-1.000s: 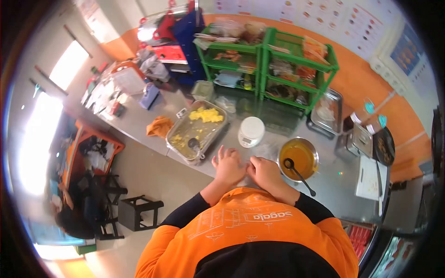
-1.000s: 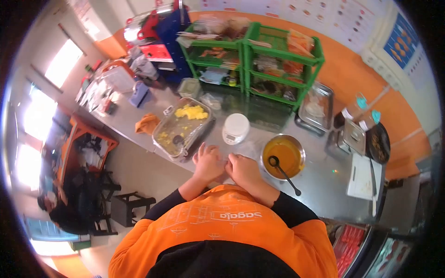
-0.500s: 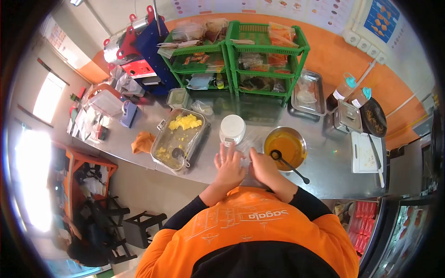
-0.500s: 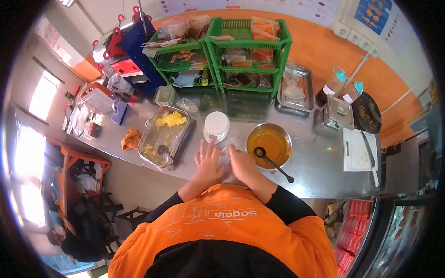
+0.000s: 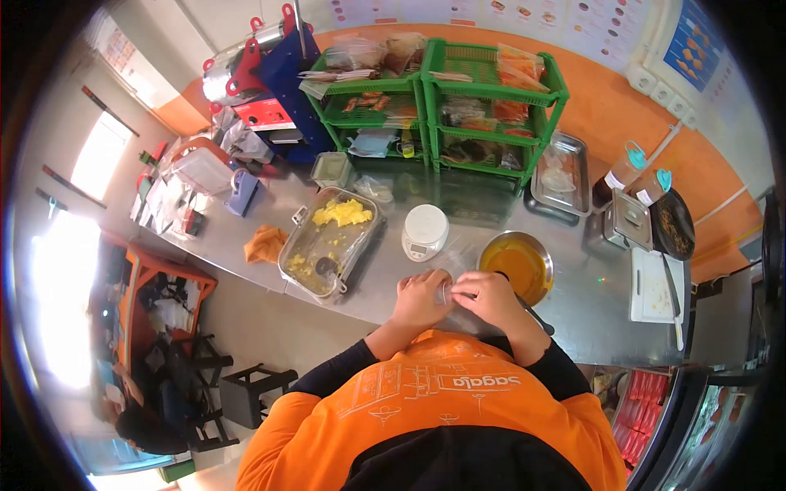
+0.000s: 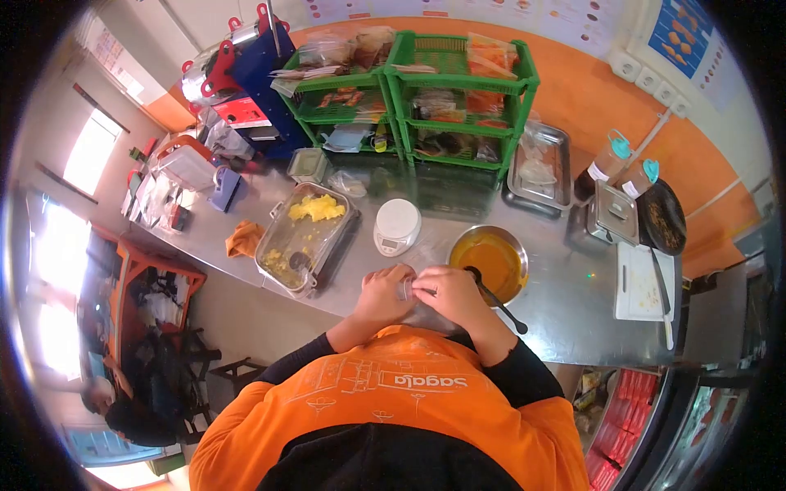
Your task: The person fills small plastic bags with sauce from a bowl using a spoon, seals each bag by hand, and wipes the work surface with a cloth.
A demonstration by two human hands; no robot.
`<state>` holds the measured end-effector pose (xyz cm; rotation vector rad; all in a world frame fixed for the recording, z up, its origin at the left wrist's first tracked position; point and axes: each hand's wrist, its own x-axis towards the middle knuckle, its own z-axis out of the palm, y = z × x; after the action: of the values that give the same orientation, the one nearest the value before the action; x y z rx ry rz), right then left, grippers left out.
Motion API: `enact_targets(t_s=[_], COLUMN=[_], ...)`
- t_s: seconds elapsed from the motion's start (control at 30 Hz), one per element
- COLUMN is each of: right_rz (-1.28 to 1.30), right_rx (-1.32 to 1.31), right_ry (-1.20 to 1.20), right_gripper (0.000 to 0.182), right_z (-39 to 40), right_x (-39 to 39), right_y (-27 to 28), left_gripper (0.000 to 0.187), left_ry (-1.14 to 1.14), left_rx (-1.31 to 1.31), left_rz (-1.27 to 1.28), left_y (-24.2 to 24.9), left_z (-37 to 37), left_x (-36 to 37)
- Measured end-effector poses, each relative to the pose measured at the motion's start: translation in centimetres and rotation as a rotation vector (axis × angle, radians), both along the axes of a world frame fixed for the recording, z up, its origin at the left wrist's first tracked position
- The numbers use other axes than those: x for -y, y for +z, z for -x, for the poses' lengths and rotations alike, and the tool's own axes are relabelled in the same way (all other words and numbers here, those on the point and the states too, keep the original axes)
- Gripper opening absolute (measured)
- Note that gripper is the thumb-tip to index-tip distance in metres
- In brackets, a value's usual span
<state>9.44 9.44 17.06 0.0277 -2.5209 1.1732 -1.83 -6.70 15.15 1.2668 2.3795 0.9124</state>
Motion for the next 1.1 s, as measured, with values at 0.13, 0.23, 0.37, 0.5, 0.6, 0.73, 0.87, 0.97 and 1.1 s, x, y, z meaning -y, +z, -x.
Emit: enact_targets(t_s=[0.13,0.23,0.37,0.5,0.6,0.73,0.87,0.97,1.1], right_rz=[-0.002,-0.227,-0.037,-0.109,-0.351,-0.335,-0.320,-0.388,-0.499], right_rx=[0.040,0.293,0.166,0.280,0.682,0.885,0.643,0.544,0.514], right_ry=[0.109,0.050,-0.042,-0.409,-0.636,-0.663,-0.628,-0.765,-0.872], right_gripper=[0.013,0.014,0.016,0.027,0.037,0.046,0.021,0.018,0.021], right_z=[0.3,0.1,-1.1,-5.7,-10.5,-13.4,-14.5,-14.6,-14.0], right_x=[0.5,1.1,1.2,-2.0,-4.2,-3.6,-3.2,-3.5,-4.2], right_y=[-1.1,0.8,1.6,2.3,0.2,-3.0,-4.1,-4.0,-3.3], left_gripper=[0.039,0.037,0.030,0.026,0.027,0.027,0.028,0.028,0.026], left_ry=[0.002,-0.079,-0.142,-0.020,0.044,0.061,0.035,0.019,-0.002], left_rx=[-0.050,-0.039,0.091,0.210,0.192,0.209,0.181,0.164,0.166], left_rz=[0.059,0.042,-0.044,-0.049,-0.033,-0.094,-0.145,-0.133,-0.167], left_y=[0.8,-0.4,-2.7,-2.6,-2.4,-2.4,-2.3,-2.1,-2.1], left_z=[-0.5,-0.2,0.3,0.1,0.1,-0.4,-0.8,-1.0,-1.3], left_x=[0.2,0.3,0.3,0.7,0.8,-0.1,-1.1,-1.2,-1.5])
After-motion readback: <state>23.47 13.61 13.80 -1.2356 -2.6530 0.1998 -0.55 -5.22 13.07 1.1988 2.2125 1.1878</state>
